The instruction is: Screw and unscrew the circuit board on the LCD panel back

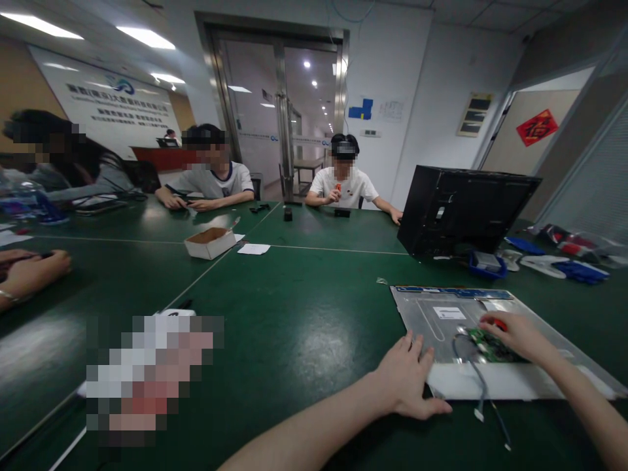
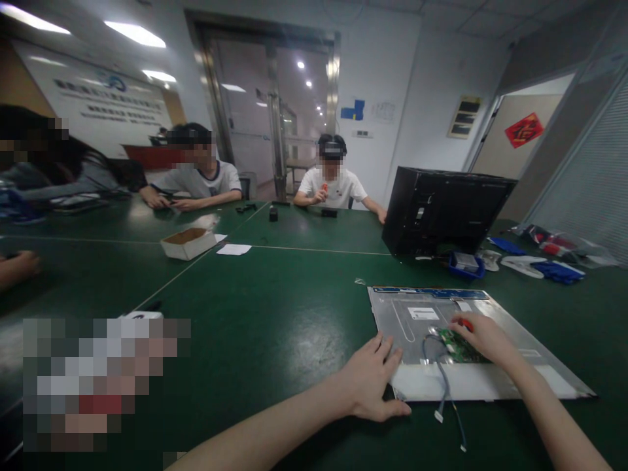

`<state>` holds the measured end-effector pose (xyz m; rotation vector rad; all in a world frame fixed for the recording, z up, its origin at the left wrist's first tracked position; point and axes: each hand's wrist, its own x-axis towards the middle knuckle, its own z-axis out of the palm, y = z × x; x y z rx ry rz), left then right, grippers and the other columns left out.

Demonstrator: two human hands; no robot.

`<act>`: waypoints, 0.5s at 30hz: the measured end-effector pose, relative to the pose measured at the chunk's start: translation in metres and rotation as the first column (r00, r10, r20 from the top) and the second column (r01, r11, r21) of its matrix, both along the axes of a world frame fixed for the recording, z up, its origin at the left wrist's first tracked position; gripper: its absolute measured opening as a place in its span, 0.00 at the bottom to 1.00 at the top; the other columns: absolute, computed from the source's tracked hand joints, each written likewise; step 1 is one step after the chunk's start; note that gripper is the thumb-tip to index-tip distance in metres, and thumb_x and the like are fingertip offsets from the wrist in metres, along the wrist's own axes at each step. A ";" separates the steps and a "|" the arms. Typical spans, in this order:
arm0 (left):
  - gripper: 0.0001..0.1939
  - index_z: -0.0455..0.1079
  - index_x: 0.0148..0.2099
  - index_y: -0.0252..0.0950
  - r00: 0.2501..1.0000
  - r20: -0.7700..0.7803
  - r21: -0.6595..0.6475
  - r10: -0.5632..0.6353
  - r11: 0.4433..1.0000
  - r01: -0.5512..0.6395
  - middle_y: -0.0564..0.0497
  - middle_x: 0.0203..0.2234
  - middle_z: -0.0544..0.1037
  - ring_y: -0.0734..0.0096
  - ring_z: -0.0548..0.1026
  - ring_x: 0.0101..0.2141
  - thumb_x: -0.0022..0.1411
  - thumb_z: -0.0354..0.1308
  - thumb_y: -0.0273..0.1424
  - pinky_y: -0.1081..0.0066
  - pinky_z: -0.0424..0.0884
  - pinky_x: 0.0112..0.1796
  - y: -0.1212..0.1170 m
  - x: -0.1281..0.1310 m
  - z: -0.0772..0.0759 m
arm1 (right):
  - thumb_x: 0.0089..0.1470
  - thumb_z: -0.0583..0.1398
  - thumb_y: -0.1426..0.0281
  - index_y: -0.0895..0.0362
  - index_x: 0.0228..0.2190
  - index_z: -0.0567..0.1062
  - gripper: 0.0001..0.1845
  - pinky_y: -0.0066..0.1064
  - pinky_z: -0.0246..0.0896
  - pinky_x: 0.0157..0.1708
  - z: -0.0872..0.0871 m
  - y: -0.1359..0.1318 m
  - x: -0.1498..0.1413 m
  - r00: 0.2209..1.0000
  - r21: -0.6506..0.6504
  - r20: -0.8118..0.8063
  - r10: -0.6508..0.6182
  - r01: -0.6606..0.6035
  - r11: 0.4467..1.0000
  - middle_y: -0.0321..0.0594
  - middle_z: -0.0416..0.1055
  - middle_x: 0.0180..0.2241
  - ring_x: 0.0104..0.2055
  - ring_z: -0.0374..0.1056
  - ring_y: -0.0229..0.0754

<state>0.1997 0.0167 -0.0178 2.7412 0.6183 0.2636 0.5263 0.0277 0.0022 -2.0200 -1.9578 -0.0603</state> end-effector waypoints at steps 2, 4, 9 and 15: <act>0.49 0.48 0.67 0.19 1.000 -0.017 -0.002 -0.004 1.000 0.004 0.28 0.65 0.46 0.37 0.45 0.64 0.61 0.46 0.58 0.53 0.48 0.61 0.003 0.010 -0.002 | 0.47 0.56 0.49 0.51 0.26 0.78 0.21 0.33 0.66 0.33 0.003 0.006 -0.010 0.996 -0.090 -0.030 0.081 -0.084 0.992 0.41 0.79 0.30 0.32 0.74 0.48; 0.50 0.48 0.67 0.19 1.000 -0.014 0.005 -0.011 1.000 0.011 0.29 0.65 0.46 0.36 0.45 0.64 0.61 0.45 0.59 0.53 0.48 0.60 0.006 0.018 -0.004 | 0.48 0.55 0.50 0.52 0.25 0.77 0.20 0.34 0.65 0.32 0.005 0.009 -0.016 0.992 -0.142 -0.049 0.114 -0.119 0.983 0.41 0.78 0.29 0.31 0.73 0.49; 0.50 0.49 0.67 0.19 1.000 -0.012 0.000 -0.016 1.000 0.016 0.28 0.65 0.47 0.36 0.45 0.64 0.60 0.47 0.59 0.53 0.48 0.60 0.009 0.030 -0.007 | 0.51 0.52 0.56 0.52 0.24 0.74 0.17 0.34 0.63 0.31 0.004 0.007 -0.012 0.992 -0.169 -0.058 0.113 -0.121 0.978 0.42 0.77 0.26 0.30 0.72 0.49; 0.50 0.51 0.66 0.23 1.000 -0.011 -0.002 0.000 1.000 0.000 0.30 0.65 0.48 0.38 0.45 0.64 0.58 0.49 0.60 0.52 0.48 0.60 0.014 0.044 -0.010 | 0.52 0.49 0.59 0.54 0.30 0.74 0.17 0.39 0.64 0.37 -0.014 0.011 0.000 0.998 -0.135 -0.047 0.052 -0.057 0.989 0.46 0.78 0.33 0.36 0.73 0.52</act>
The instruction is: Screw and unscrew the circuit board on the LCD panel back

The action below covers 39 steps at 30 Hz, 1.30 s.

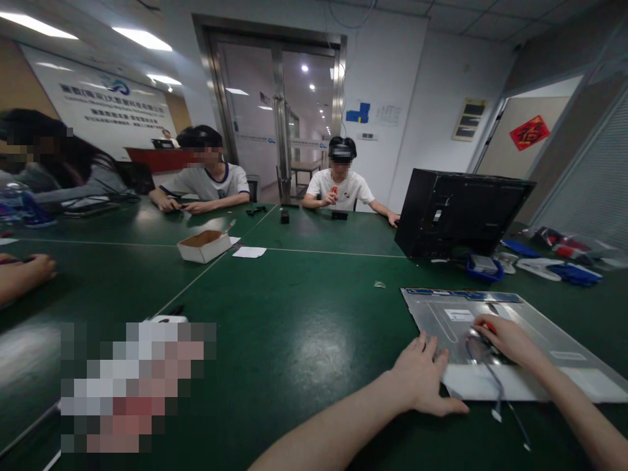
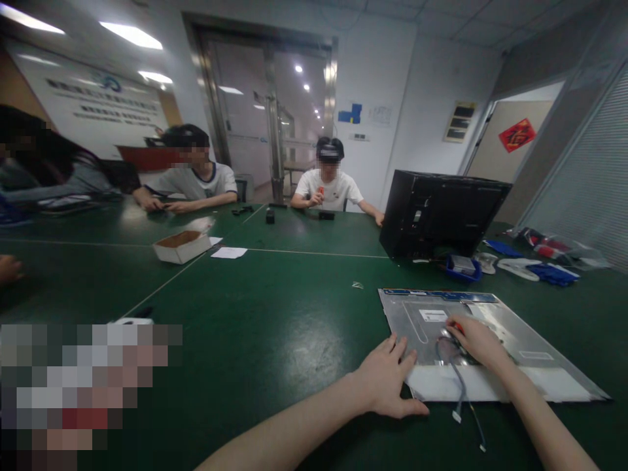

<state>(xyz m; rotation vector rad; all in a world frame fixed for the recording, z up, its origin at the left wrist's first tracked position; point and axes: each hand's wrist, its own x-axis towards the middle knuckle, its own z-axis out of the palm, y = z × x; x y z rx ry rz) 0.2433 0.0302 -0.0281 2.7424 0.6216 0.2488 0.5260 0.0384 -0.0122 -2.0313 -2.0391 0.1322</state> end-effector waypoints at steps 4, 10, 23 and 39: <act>0.51 0.49 0.67 0.24 0.999 0.037 -0.050 -0.011 0.999 0.013 0.31 0.66 0.47 0.38 0.43 0.65 0.57 0.49 0.61 0.51 0.48 0.60 0.002 0.005 -0.002 | 0.50 0.51 0.58 0.54 0.35 0.76 0.19 0.43 0.64 0.41 -0.002 -0.005 0.012 0.999 0.017 0.005 -0.037 0.037 0.999 0.48 0.78 0.38 0.40 0.73 0.55; 0.56 0.47 0.67 0.24 0.977 0.186 -0.107 0.107 0.990 -0.088 0.29 0.64 0.52 0.42 0.50 0.63 0.51 0.55 0.62 0.55 0.52 0.60 -0.001 0.005 -0.009 | 0.45 0.56 0.51 0.52 0.31 0.79 0.21 0.42 0.67 0.41 0.003 -0.036 0.040 1.000 -0.018 -0.018 -0.010 0.010 1.000 0.47 0.78 0.39 0.41 0.73 0.56; 0.49 0.64 0.55 0.27 0.965 0.191 -0.058 0.181 0.983 -0.173 0.34 0.51 0.67 0.47 0.66 0.51 0.43 0.60 0.63 0.58 0.62 0.54 -0.001 0.007 -0.004 | 0.53 0.53 0.51 0.51 0.33 0.79 0.22 0.41 0.68 0.40 -0.014 -0.061 0.037 1.000 0.007 -0.024 0.013 -0.013 1.000 0.48 0.75 0.42 0.40 0.72 0.52; 0.51 0.66 0.55 0.26 0.935 0.187 -0.035 0.300 0.954 -0.299 0.34 0.49 0.71 0.47 0.66 0.52 0.43 0.59 0.64 0.53 0.53 0.58 0.000 0.011 -0.012 | 0.56 0.46 0.54 0.56 0.38 0.79 0.27 0.42 0.70 0.39 0.006 -0.052 -0.030 0.989 0.035 0.141 -0.045 0.040 0.999 0.52 0.75 0.45 0.42 0.73 0.53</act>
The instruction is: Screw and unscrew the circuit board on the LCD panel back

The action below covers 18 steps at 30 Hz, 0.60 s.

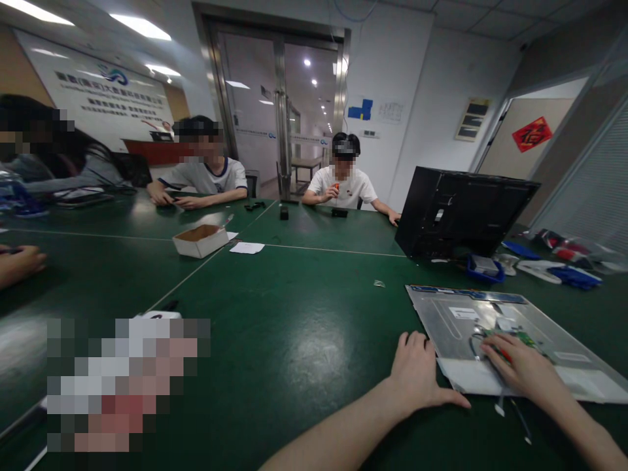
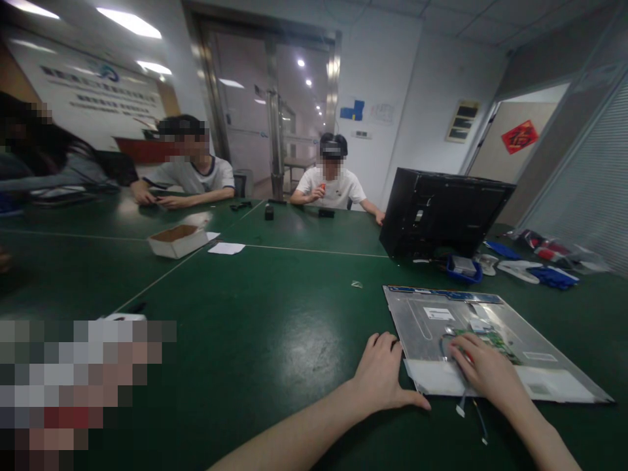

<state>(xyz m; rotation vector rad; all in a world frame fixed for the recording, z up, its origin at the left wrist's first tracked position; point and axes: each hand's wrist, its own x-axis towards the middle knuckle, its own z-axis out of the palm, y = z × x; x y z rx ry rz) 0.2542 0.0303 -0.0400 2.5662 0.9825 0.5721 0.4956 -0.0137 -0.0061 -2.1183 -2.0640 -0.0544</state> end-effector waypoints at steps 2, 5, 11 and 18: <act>0.49 0.65 0.56 0.28 0.999 -0.025 0.012 -0.044 0.999 0.044 0.34 0.51 0.70 0.48 0.65 0.53 0.46 0.57 0.64 0.54 0.53 0.58 0.002 -0.003 0.001 | 0.58 0.46 0.55 0.55 0.41 0.78 0.27 0.42 0.66 0.44 0.004 0.007 -0.023 1.000 -0.066 0.017 0.010 -0.009 0.998 0.49 0.76 0.45 0.45 0.72 0.53; 0.49 0.64 0.59 0.29 0.995 -0.065 0.011 -0.077 0.997 0.078 0.33 0.55 0.66 0.46 0.61 0.57 0.50 0.52 0.65 0.53 0.52 0.57 0.003 -0.007 0.003 | 0.60 0.46 0.54 0.53 0.40 0.78 0.26 0.39 0.66 0.43 0.003 0.017 -0.054 0.999 -0.104 0.024 0.025 -0.022 0.994 0.46 0.77 0.42 0.44 0.73 0.51; 0.46 0.61 0.61 0.28 0.989 -0.114 0.000 -0.093 0.996 0.094 0.32 0.57 0.63 0.45 0.58 0.58 0.55 0.52 0.61 0.50 0.49 0.58 0.000 -0.008 0.009 | 0.59 0.47 0.52 0.56 0.39 0.77 0.27 0.41 0.65 0.34 -0.001 0.020 -0.074 0.992 -0.159 0.086 -0.091 0.104 0.982 0.52 0.78 0.33 0.37 0.75 0.56; 0.29 0.70 0.52 0.28 0.992 -0.068 0.025 -0.106 0.994 0.108 0.35 0.50 0.70 0.52 0.65 0.53 0.61 0.55 0.49 0.56 0.59 0.54 -0.008 -0.017 0.014 | 0.59 0.46 0.55 0.59 0.42 0.76 0.27 0.42 0.65 0.34 -0.002 0.017 -0.049 0.964 -0.183 0.121 -0.235 0.254 0.950 0.54 0.77 0.34 0.36 0.75 0.57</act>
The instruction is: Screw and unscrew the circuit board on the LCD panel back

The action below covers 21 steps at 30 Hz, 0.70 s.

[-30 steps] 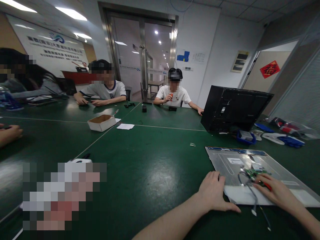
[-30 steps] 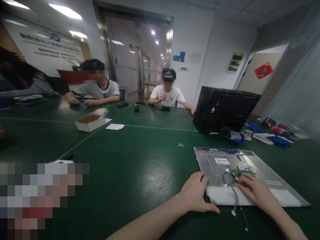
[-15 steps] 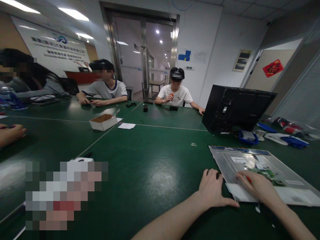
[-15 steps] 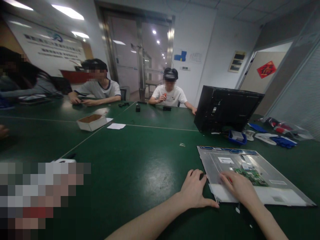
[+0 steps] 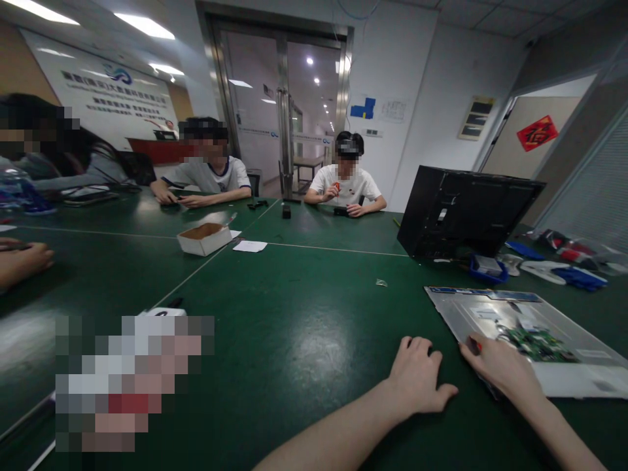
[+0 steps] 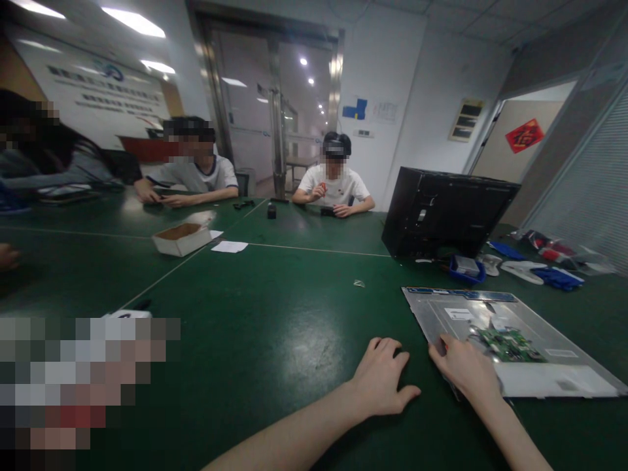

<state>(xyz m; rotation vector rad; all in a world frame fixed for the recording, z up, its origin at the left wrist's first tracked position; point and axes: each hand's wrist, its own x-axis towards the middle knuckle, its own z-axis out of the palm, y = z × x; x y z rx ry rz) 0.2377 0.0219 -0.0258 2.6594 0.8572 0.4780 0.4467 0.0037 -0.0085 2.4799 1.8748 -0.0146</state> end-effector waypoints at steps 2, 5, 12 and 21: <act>0.28 0.70 0.51 0.28 1.000 0.005 0.021 -0.017 1.000 0.017 0.36 0.49 0.71 0.52 0.66 0.52 0.62 0.54 0.48 0.56 0.60 0.53 -0.004 -0.006 0.000 | 0.59 0.46 0.55 0.59 0.42 0.77 0.27 0.42 0.65 0.34 -0.001 0.002 0.014 0.999 -0.014 0.000 -0.041 0.041 0.999 0.55 0.77 0.33 0.36 0.75 0.57; 0.27 0.69 0.53 0.28 0.998 0.023 0.037 -0.052 0.998 0.051 0.36 0.50 0.71 0.53 0.66 0.52 0.64 0.52 0.46 0.55 0.59 0.54 -0.012 -0.019 -0.001 | 0.59 0.45 0.56 0.59 0.41 0.77 0.27 0.41 0.66 0.34 0.000 0.004 0.038 0.997 -0.031 -0.007 -0.082 0.082 0.996 0.54 0.78 0.33 0.37 0.75 0.56; 0.25 0.65 0.57 0.31 0.993 0.038 0.016 -0.109 0.994 0.108 0.38 0.53 0.69 0.55 0.65 0.54 0.66 0.51 0.44 0.57 0.58 0.56 -0.027 -0.068 0.005 | 0.57 0.46 0.65 0.63 0.38 0.79 0.24 0.43 0.68 0.39 0.006 0.011 0.089 0.986 -0.064 -0.036 -0.160 0.158 0.985 0.57 0.78 0.35 0.38 0.76 0.56; 0.25 0.58 0.62 0.33 0.979 -0.044 0.001 -0.197 0.980 0.198 0.40 0.58 0.64 0.56 0.61 0.59 0.68 0.49 0.41 0.58 0.53 0.59 -0.040 -0.116 0.012 | 0.55 0.47 0.62 0.59 0.32 0.78 0.23 0.43 0.67 0.42 0.003 0.007 0.117 0.987 -0.038 -0.163 0.004 -0.011 0.999 0.52 0.79 0.32 0.38 0.75 0.54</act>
